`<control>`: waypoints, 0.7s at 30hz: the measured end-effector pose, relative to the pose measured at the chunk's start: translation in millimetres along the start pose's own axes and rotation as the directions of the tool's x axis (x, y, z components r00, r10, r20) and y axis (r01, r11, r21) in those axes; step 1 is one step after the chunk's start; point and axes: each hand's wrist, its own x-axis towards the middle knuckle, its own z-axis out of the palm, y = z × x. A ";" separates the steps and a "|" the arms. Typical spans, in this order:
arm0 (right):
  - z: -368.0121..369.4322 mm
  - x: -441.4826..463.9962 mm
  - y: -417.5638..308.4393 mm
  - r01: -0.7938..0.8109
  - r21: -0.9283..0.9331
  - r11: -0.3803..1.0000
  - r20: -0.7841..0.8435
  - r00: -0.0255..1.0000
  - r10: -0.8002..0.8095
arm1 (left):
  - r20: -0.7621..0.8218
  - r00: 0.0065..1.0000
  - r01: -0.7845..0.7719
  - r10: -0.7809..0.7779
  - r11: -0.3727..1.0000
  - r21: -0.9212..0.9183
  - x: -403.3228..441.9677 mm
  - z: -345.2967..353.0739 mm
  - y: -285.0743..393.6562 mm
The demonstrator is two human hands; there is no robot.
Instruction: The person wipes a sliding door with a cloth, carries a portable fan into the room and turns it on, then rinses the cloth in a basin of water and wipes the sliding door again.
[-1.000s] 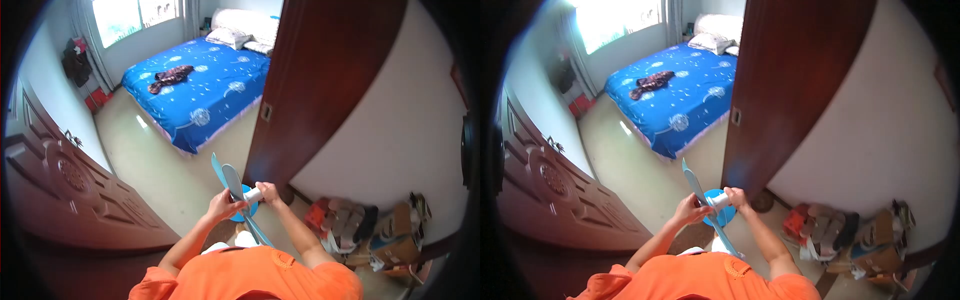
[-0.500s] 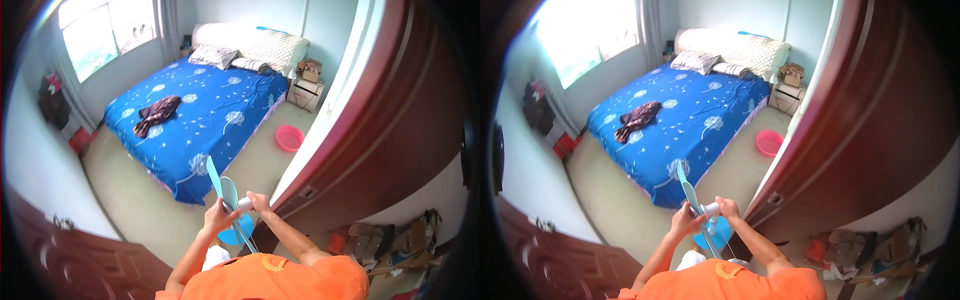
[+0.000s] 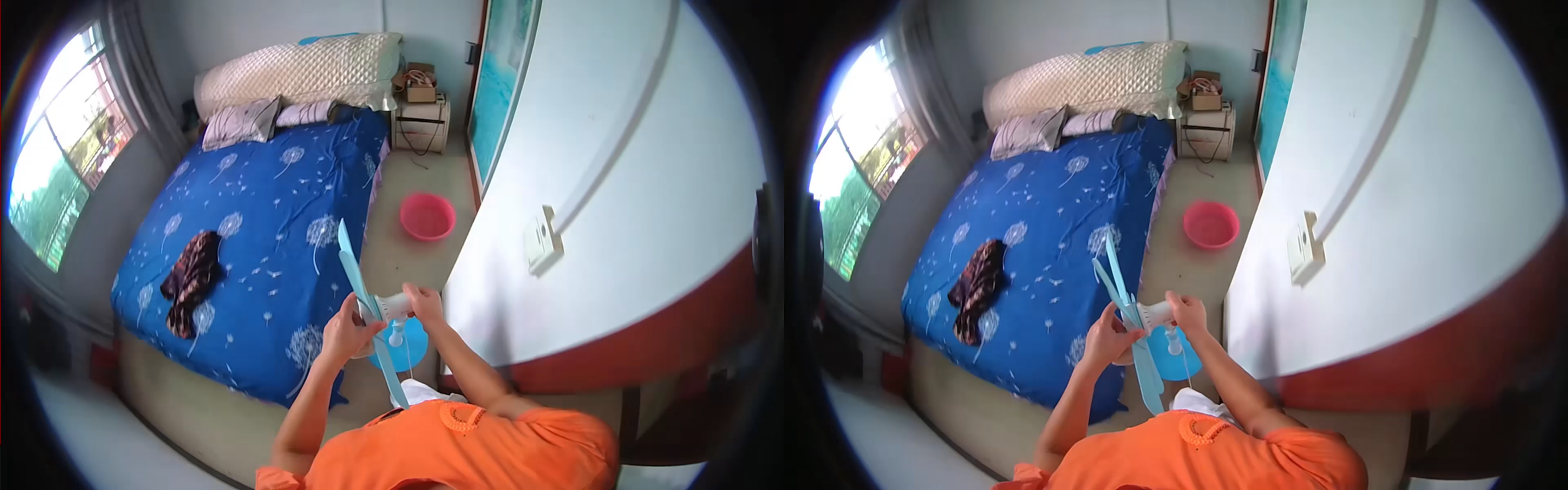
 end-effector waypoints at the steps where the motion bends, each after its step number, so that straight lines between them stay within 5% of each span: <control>1: 4.2 17.1 -5.8 0.009 -0.025 1.000 0.000 1.000 -0.009 | 0.054 0.996 0.067 -0.066 0.997 -0.026 16.0 -5.2 2.2; 6: 24.0 115.8 -51.5 0.119 -0.091 0.989 -0.025 0.992 -0.121 | -0.106 0.994 -0.032 0.015 0.987 -0.159 104.8 -13.9 -41.1; 10: 34.4 198.7 -124.3 0.182 -0.042 0.982 -0.044 0.982 -0.183 | -0.074 0.996 0.037 -0.052 0.980 -0.198 167.4 -28.0 -64.7; 12: 28.8 264.7 -148.0 0.251 -0.065 0.966 -0.074 0.964 -0.256 | -0.003 0.988 0.148 -0.151 0.968 -0.201 206.8 -25.9 -87.6; 16: 30.7 362.3 -223.6 0.257 -0.013 0.966 -0.024 0.966 -0.258 | 0.101 0.990 0.121 -0.102 0.972 -0.200 312.5 -19.9 -102.2; 21: 44.5 416.5 -332.1 0.259 -0.021 0.966 -0.028 0.965 -0.259 | 0.317 0.937 -0.087 0.145 0.978 -0.190 485.1 9.0 -78.4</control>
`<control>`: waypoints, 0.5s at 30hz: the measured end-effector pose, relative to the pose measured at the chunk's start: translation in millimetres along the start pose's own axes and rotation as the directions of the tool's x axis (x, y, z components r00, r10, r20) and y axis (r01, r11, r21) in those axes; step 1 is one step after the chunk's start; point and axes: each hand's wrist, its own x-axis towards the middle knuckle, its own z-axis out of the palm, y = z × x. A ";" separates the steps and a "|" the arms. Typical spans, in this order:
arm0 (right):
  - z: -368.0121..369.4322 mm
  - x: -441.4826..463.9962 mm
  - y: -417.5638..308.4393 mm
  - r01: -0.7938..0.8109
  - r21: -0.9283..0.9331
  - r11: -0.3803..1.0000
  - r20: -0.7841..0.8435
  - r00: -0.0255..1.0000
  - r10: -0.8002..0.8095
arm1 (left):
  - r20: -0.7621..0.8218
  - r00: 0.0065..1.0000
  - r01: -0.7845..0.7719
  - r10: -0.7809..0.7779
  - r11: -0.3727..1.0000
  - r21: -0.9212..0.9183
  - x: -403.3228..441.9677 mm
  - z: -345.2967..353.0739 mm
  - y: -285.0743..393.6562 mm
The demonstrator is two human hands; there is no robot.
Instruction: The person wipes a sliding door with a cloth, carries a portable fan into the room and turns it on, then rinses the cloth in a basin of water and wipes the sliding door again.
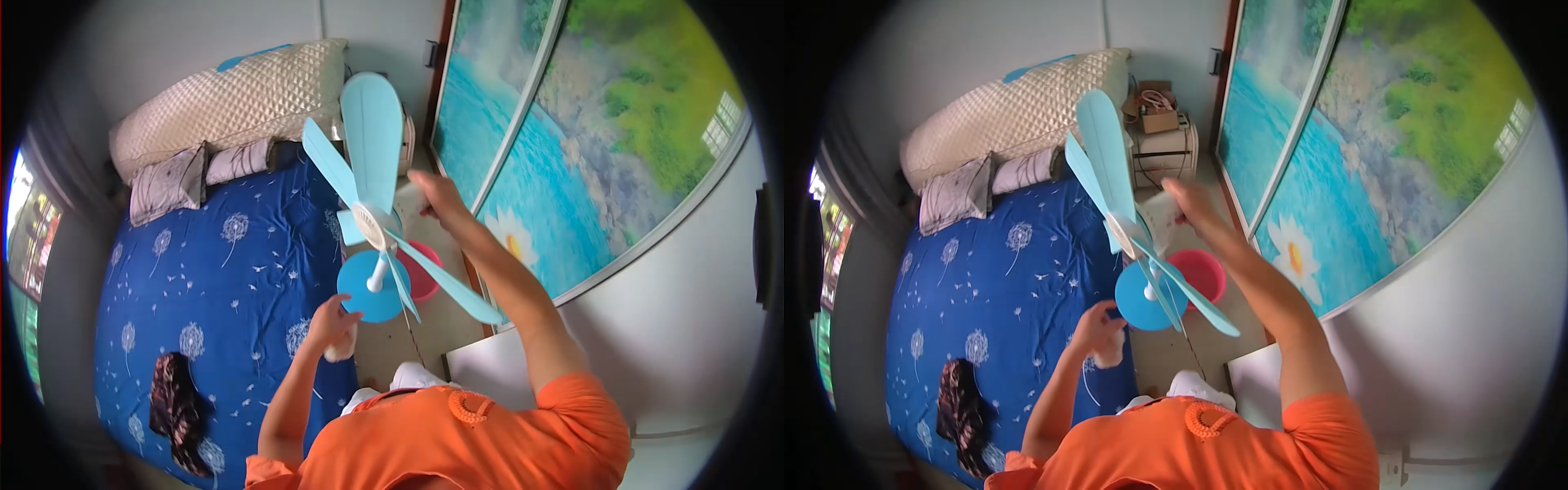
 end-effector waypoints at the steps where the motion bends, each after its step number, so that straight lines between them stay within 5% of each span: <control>1: 1.4 18.2 -7.7 0.048 0.010 0.999 0.015 0.999 -0.049 | 0.067 0.998 -0.008 0.003 0.998 0.068 36.5 -6.5 12.9; 4: 11.6 80.7 -26.2 0.057 0.032 0.998 0.030 0.998 -0.058 | 0.125 0.991 -0.058 0.051 0.997 0.056 139.4 -7.0 35.4; 6: 15.1 127.7 -31.8 0.054 -0.003 0.999 0.011 0.998 -0.054 | -0.045 0.992 -0.118 0.118 0.993 -0.004 203.3 -4.7 48.3; 7: 16.3 150.2 -31.9 0.052 -0.012 0.999 0.028 0.998 -0.051 | -0.128 0.957 -0.268 0.260 0.962 -0.051 244.0 0.3 40.5; 10: 22.6 229.7 -36.5 0.122 -0.027 0.992 -0.005 0.992 -0.122 | -0.116 0.965 -0.243 0.237 0.969 -0.045 337.6 -10.0 47.3; 11: 26.7 252.1 -35.4 0.081 -0.023 0.996 0.033 0.996 -0.080 | -0.152 0.979 -0.125 0.133 0.990 0.067 365.7 -17.3 52.8; 12: 29.5 275.0 -36.3 0.043 -0.024 0.999 0.074 0.996 -0.041 | -0.165 0.986 -0.058 0.026 0.980 -0.189 400.3 -19.6 53.4; 13: 33.2 295.3 -39.2 0.016 -0.015 1.000 0.060 0.998 -0.015 | -0.238 0.941 -0.305 0.240 0.905 -0.295 442.8 -16.4 42.9; 14: 36.4 312.7 -42.5 0.031 -0.064 0.997 0.119 0.993 -0.024 | -0.138 0.954 -0.301 0.268 0.831 -0.468 443.1 -36.3 77.1; 15: 35.2 327.5 -45.5 0.056 -0.113 0.992 0.180 0.983 -0.035 | -0.174 0.950 -0.311 0.261 0.858 -0.410 456.8 -41.7 84.4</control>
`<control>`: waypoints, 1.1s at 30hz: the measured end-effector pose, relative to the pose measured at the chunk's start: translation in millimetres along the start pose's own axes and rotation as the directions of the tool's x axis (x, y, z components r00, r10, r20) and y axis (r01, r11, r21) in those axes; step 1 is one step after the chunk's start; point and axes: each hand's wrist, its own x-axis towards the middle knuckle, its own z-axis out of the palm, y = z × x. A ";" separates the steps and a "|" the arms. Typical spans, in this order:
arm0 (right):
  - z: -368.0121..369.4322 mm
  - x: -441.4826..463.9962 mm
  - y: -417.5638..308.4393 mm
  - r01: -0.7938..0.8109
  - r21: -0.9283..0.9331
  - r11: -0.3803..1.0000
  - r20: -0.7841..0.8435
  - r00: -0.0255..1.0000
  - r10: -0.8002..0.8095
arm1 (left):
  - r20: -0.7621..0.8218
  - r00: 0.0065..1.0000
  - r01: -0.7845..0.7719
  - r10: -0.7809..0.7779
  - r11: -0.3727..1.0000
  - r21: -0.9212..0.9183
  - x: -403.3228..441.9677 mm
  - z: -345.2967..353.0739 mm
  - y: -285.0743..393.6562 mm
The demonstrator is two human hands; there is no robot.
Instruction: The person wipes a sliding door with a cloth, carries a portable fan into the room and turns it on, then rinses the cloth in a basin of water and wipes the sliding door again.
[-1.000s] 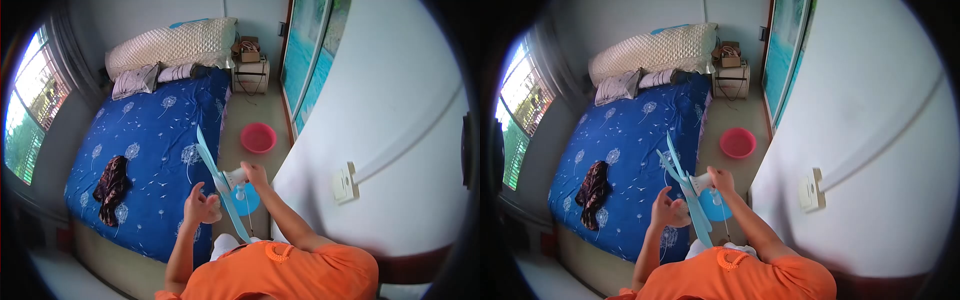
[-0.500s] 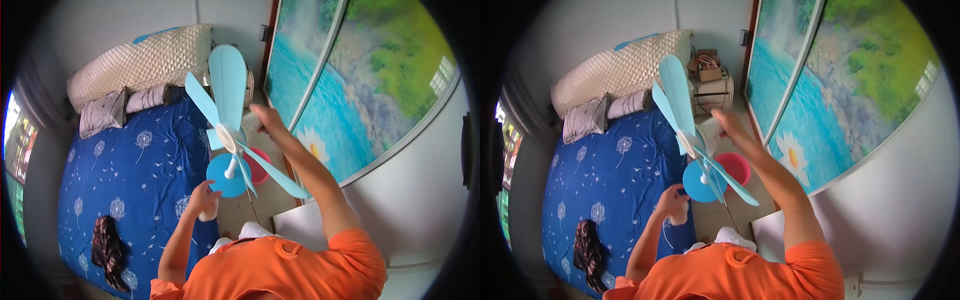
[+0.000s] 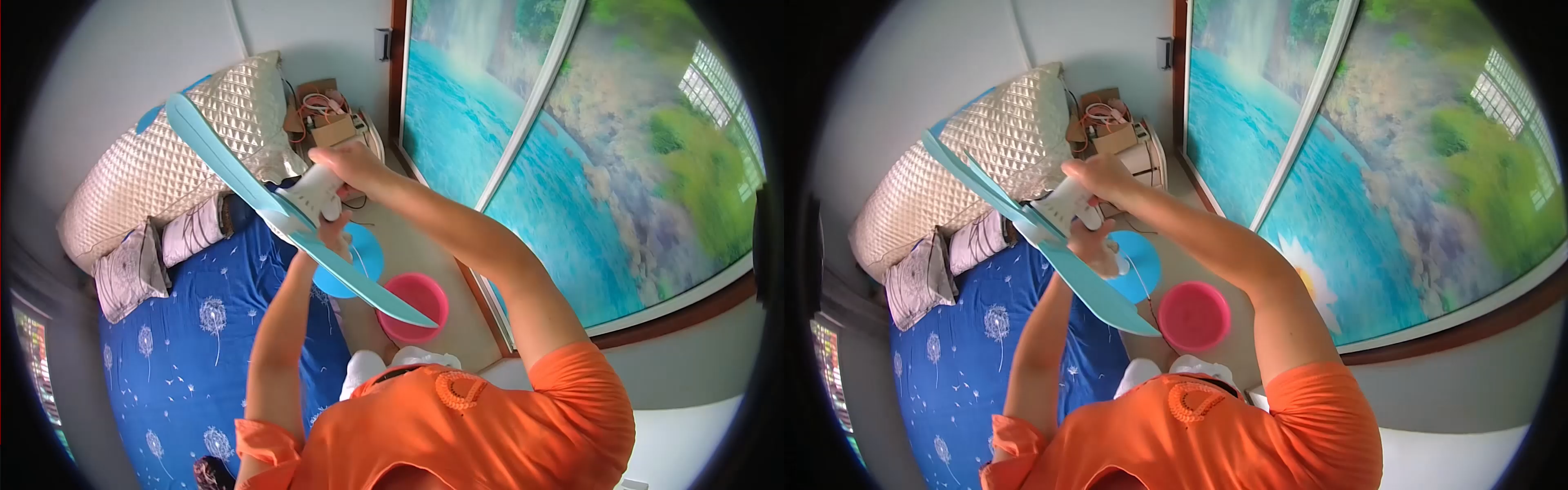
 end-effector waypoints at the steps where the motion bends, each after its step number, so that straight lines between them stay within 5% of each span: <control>1: -9.9 11.1 -2.5 -0.012 0.009 1.000 -0.012 1.000 0.012 | 0.017 1.000 0.009 -0.009 1.000 0.002 22.4 -1.3 -11.2; 3: -35.1 31.9 -3.7 -0.060 0.180 0.982 0.107 0.993 0.041 | -0.070 0.997 0.050 -0.028 0.935 0.350 72.5 -7.6 -36.5; 4: -45.2 44.9 14.3 -0.045 0.296 0.954 -0.027 0.998 0.055 | -0.083 0.994 -0.023 0.074 0.871 0.491 90.7 -11.4 -33.9; 6: -68.7 70.7 96.1 0.060 0.270 0.961 -0.268 0.963 0.015 | 0.024 1.000 -0.009 -0.001 0.912 0.410 121.5 -23.9 -5.3; 7: -63.6 93.7 179.9 0.079 0.157 0.984 -0.244 0.969 -0.039 | 0.103 0.992 0.039 -0.077 0.943 0.329 139.4 -30.0 -1.4; 9: -53.9 138.0 338.7 0.135 -0.070 0.988 -0.193 0.970 -0.146 | 0.019 0.995 -0.100 0.100 0.926 0.364 193.2 -36.1 -42.6; 10: -20.1 130.0 341.9 0.117 -0.153 0.981 -0.368 0.915 -0.166 | 0.106 0.992 -0.095 0.069 0.959 0.268 212.4 -38.7 -38.8; 11: -0.1 137.6 339.7 -0.001 -0.265 0.964 -0.356 0.929 -0.097 | 0.125 0.992 -0.060 0.031 0.970 0.236 214.3 -37.3 -3.1; 12: 20.0 144.8 336.6 -0.111 -0.377 0.920 -0.342 0.939 -0.027 | 0.154 0.988 -0.051 -0.001 0.942 0.331 234.0 -38.3 -4.6; 13: 31.9 156.8 335.4 -0.073 -0.559 0.826 -0.343 0.927 -0.150 | 0.175 0.984 -0.047 -0.030 0.906 0.421 252.1 -37.6 -0.9; 14: 35.6 166.6 335.8 -0.085 -0.549 0.832 -0.362 0.921 -0.144 | 0.245 0.969 -0.092 -0.017 0.898 0.430 266.6 -38.7 3.4; 16: 39.0 178.5 329.8 -0.430 -0.328 0.841 -0.455 0.852 0.259 | 0.314 0.949 -0.144 0.021 0.916 0.374 282.7 -38.4 27.2; 17: 40.0 181.2 332.2 -0.436 -0.317 0.843 -0.465 0.846 0.262 | 0.321 0.943 -0.212 0.088 0.901 0.378 291.9 -39.4 30.2; 19: 36.0 180.2 355.5 -0.537 -0.453 0.711 -0.818 0.568 -0.092 | 0.338 0.932 -0.258 0.131 0.895 0.364 314.8 -50.8 29.1; 20: 31.2 177.4 363.6 -0.544 -0.442 0.713 -0.826 0.557 -0.087 | 0.345 0.932 -0.234 0.108 0.907 0.349 321.2 -58.2 38.0; 22: 28.7 165.0 378.0 -0.494 -0.415 0.764 -0.350 0.862 0.367 | 0.366 0.927 -0.217 0.081 0.912 0.347 332.3 -72.1 46.1; 24: 44.8 158.9 413.0 -0.348 -0.342 0.873 -0.345 0.911 0.228 | 0.367 0.928 -0.131 0.064 0.978 0.162 349.2 -87.9 47.0; 26: 49.8 134.1 402.5 -0.326 -0.239 0.915 -0.337 0.911 0.237 | 0.377 0.925 -0.109 0.042 0.981 0.158 360.9 -99.2 44.7; 28: 53.1 84.9 373.2 -0.368 0.124 0.922 -0.347 0.854 0.387 | 0.378 0.926 -0.039 -0.020 0.988 0.146 376.3 -111.4 36.5; 29: 40.6 49.6 330.5 -0.538 0.157 0.828 -0.277 0.781 0.560 | 0.388 0.921 -0.034 -0.026 0.989 0.147 381.9 -116.4 33.0; 31: 37.4 -15.3 347.6 -0.643 -0.250 0.724 -0.334 0.759 0.559 | 0.348 0.933 0.053 -0.090 0.992 0.115 395.9 -125.8 16.5; 32: 38.4 -48.3 338.1 -0.703 -0.100 0.704 -0.403 0.676 0.617 | 0.348 0.930 0.092 -0.118 0.992 0.091 402.3 -129.7 2.3; 33: 33.5 -73.8 319.8 -0.600 0.105 0.793 -0.408 0.701 0.585 | 0.355 0.924 0.114 -0.140 0.989 0.094 404.3 -131.4 -8.1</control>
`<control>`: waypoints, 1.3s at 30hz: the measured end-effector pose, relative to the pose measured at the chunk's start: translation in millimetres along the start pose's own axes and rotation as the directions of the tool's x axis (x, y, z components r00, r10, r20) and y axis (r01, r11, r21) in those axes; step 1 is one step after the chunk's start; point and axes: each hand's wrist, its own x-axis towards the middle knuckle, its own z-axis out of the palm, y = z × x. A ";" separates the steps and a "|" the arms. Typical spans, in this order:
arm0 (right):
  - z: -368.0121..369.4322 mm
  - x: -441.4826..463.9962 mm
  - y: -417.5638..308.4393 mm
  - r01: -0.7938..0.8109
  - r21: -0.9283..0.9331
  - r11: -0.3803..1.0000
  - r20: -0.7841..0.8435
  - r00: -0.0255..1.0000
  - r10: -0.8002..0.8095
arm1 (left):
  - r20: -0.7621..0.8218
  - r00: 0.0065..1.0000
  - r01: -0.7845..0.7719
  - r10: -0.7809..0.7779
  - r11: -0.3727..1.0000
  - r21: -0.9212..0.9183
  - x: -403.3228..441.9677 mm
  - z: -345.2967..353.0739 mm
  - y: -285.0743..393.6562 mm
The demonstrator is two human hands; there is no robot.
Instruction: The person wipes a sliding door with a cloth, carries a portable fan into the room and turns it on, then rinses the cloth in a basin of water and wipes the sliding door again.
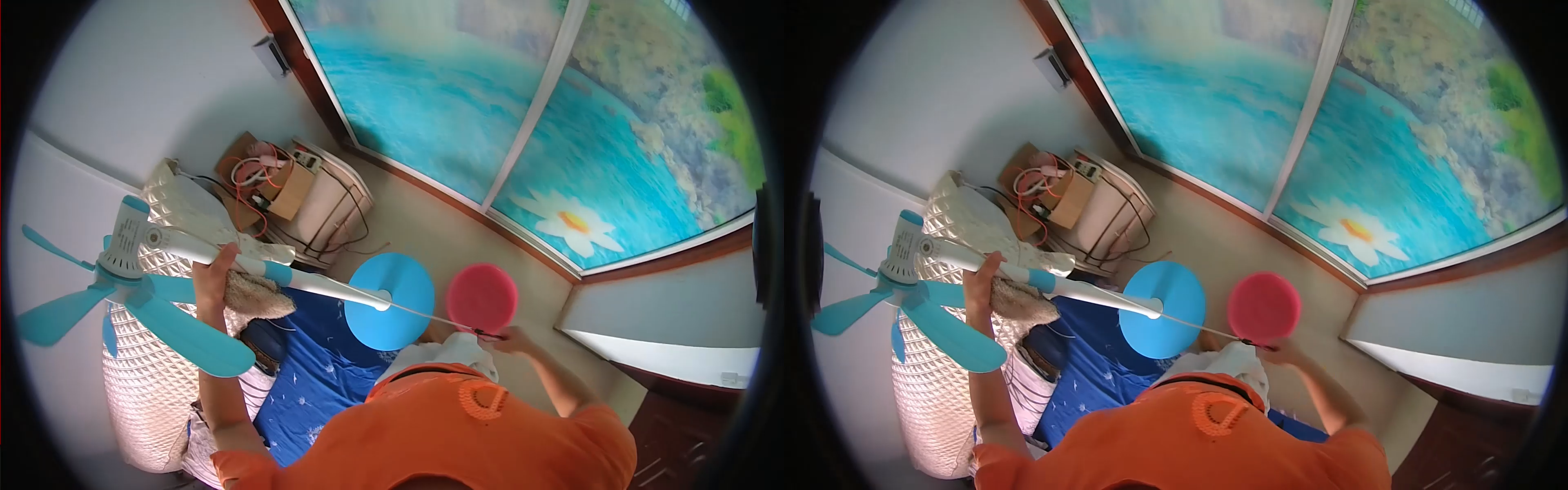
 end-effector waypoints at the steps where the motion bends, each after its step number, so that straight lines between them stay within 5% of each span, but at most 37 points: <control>1: -14.2 -25.4 21.9 -0.155 -0.079 0.985 0.040 0.986 0.159 | 0.001 1.000 0.018 -0.018 1.000 0.005 2.6 -0.8 -9.0; 3: -37.0 -80.8 30.2 -0.397 -0.365 0.842 0.053 0.894 0.444 | 0.012 0.999 0.053 -0.053 0.999 0.000 6.6 1.7 -31.0; 4: -34.8 -111.6 107.2 -0.342 -0.311 0.887 -0.055 0.938 0.342 | -0.019 0.999 0.039 -0.040 0.999 -0.031 8.0 3.2 -44.9; 5: -46.9 -141.5 128.2 -0.393 -0.534 0.748 -0.192 0.919 0.346 | -0.054 0.998 0.021 -0.025 0.998 -0.060 9.2 4.2 -58.5; 6: -77.9 -163.5 22.6 -0.628 -0.467 0.622 -0.344 0.777 0.527 | -0.066 0.997 0.027 -0.031 0.997 -0.066 9.8 6.0 -69.7; 8: -129.4 -209.5 36.7 -0.619 -0.594 0.513 -0.621 0.759 0.196 | -0.143 0.989 0.072 -0.042 0.974 0.214 8.8 11.7 -87.0; 9: -153.4 -211.6 26.0 -0.613 -0.441 0.656 -0.777 0.627 0.063 | -0.156 0.987 0.066 -0.034 0.975 0.211 7.0 17.4 -99.3; 11: -210.3 -202.6 -29.0 -0.484 -0.551 0.680 -0.812 0.499 -0.302 | -0.162 0.986 0.081 -0.047 0.975 0.207 4.4 30.2 -131.3; 12: -222.7 -190.5 -104.3 -0.412 -0.267 0.871 -0.891 0.449 -0.061 | -0.164 0.986 0.046 -0.025 0.991 0.122 4.7 38.7 -149.4; 13: -224.1 -181.3 -185.2 -0.403 -0.267 0.875 -0.872 0.488 -0.041 | -0.162 0.987 0.004 0.001 0.999 0.032 4.6 47.6 -164.5; 14: -219.2 -172.5 -249.9 -0.256 -0.611 0.749 -0.726 0.559 -0.401 | -0.151 0.988 0.010 -0.007 1.000 0.018 1.0 55.0 -176.2; 16: -217.7 -158.6 -322.0 -0.103 -0.770 0.629 -0.559 0.585 -0.588 | -0.235 0.969 0.130 -0.077 0.966 0.222 -1.5 67.8 -192.7; 17: -215.2 -148.1 -347.0 -0.105 -0.785 0.611 -0.549 0.576 -0.606 | -0.291 0.956 0.122 -0.023 0.937 0.327 -2.8 74.2 -200.6; 19: -211.4 -127.0 -386.7 -0.141 -0.920 0.366 -0.380 0.554 -0.741 | -0.429 0.903 0.114 0.000 0.964 0.241 -1.0 91.2 -242.9; 21: -215.0 -95.2 -404.5 -0.050 -0.938 0.344 -0.307 0.582 -0.753 | -0.461 0.887 0.127 -0.036 0.978 0.168 -0.2 106.6 -274.2; 23: -214.7 -61.3 -422.6 0.071 -0.924 0.377 -0.251 0.631 -0.734 | -0.583 0.800 0.030 -0.145 0.979 -0.202 5.9 126.6 -302.2; 24: -212.5 -43.9 -436.1 0.101 -0.905 0.413 -0.250 0.658 -0.710 | -0.594 0.788 0.031 -0.163 0.974 -0.226 3.8 129.7 -295.4; 28: -198.1 31.0 -503.4 0.211 -0.794 0.571 -0.277 0.710 -0.648 | -0.189 0.788 0.233 -0.586 0.567 -0.790 11.2 146.3 -338.8; 31: -198.5 91.5 -549.0 0.440 -0.745 0.501 -0.119 0.652 -0.749 | -0.247 0.718 0.164 -0.650 0.503 -0.849 17.2 170.5 -353.7; 39: -181.4 254.8 -607.1 0.488 -0.653 0.579 0.079 0.805 -0.588 | -0.380 0.443 0.041 -0.812 0.442 -0.896 41.5 209.5 -405.7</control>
